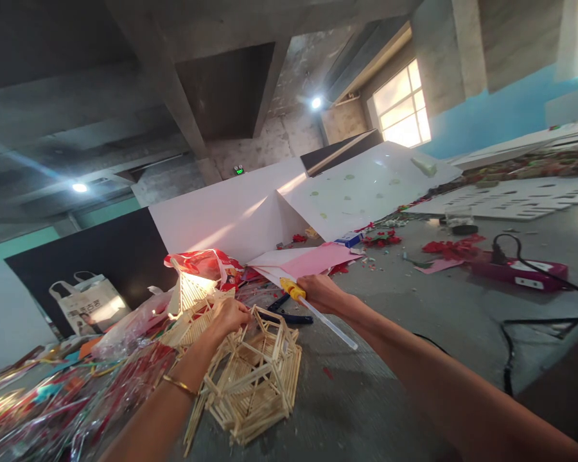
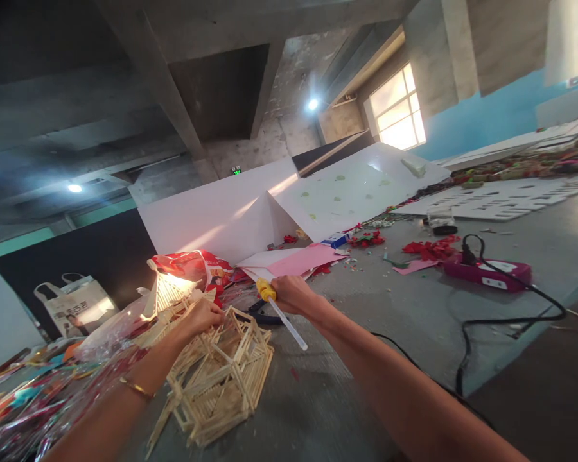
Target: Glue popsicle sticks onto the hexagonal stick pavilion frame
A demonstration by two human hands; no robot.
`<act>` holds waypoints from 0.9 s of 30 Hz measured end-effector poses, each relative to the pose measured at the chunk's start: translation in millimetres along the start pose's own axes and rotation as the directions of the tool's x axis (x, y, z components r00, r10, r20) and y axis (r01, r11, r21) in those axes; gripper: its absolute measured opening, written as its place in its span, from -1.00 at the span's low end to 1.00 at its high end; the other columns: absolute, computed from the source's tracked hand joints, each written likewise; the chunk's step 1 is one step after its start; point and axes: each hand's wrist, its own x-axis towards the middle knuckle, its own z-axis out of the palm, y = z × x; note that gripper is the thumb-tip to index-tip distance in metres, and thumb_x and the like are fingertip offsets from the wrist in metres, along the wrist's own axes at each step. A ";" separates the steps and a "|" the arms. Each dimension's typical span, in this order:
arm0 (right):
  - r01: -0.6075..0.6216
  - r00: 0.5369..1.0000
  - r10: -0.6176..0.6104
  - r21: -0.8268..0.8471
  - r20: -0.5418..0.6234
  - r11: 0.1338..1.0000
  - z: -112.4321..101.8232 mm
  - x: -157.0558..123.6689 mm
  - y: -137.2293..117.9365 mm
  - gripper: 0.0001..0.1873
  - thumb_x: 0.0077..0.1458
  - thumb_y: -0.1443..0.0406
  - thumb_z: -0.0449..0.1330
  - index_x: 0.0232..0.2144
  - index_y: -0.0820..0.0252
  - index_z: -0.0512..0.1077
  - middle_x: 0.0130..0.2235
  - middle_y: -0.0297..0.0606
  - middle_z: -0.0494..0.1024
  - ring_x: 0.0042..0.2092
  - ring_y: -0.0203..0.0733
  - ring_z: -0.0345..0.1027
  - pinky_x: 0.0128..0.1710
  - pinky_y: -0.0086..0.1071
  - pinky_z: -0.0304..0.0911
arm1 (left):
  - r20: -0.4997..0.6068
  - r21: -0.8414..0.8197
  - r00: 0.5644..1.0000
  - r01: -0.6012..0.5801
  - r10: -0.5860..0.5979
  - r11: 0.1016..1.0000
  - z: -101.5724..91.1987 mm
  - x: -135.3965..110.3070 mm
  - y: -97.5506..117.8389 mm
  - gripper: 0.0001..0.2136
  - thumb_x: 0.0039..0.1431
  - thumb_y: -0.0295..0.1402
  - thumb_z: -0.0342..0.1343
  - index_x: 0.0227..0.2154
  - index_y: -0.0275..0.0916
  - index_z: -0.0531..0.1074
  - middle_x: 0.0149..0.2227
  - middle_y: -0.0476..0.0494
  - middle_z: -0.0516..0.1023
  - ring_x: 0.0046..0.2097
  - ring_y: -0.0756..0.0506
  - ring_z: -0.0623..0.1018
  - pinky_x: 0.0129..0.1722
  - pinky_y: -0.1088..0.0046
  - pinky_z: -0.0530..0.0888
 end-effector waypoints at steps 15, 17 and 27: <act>-0.003 1.000 0.003 -0.004 0.024 1.000 -1.3 -0.4 -0.5 -0.74 0.06 0.22 0.01 -0.33 0.30 0.39 -0.31 -0.05 0.52 -0.26 -0.06 0.43 -0.37 -0.40 0.16 | -0.015 0.059 1.000 -0.021 0.022 0.998 -0.9 1.6 -0.7 -0.78 -0.19 -0.33 0.01 -0.61 -0.32 0.53 -0.67 -0.03 0.43 -0.57 0.03 0.32 -0.58 0.55 0.21; -0.005 1.000 0.006 -0.004 0.025 1.000 -1.0 -0.1 -0.7 -0.73 0.06 0.22 0.01 -0.33 0.30 0.40 -0.31 -0.05 0.52 -0.26 -0.06 0.43 -0.36 -0.41 0.17 | -0.011 0.067 0.999 -0.030 0.031 0.997 -1.1 2.3 -0.9 -0.78 -0.20 -0.33 0.01 -0.62 -0.31 0.53 -0.68 -0.02 0.42 -0.57 0.03 0.32 -0.57 0.56 0.20; -0.020 1.000 0.020 -0.002 0.014 1.000 -1.0 -1.0 -1.5 -0.73 0.05 0.21 0.01 -0.34 0.29 0.40 -0.32 -0.06 0.53 -0.29 -0.04 0.43 -0.39 -0.39 0.17 | 0.008 0.065 0.998 -0.063 0.062 0.996 -2.4 3.8 -2.0 -0.78 -0.20 -0.32 0.03 -0.62 -0.34 0.52 -0.68 -0.05 0.42 -0.55 0.01 0.35 -0.55 0.55 0.22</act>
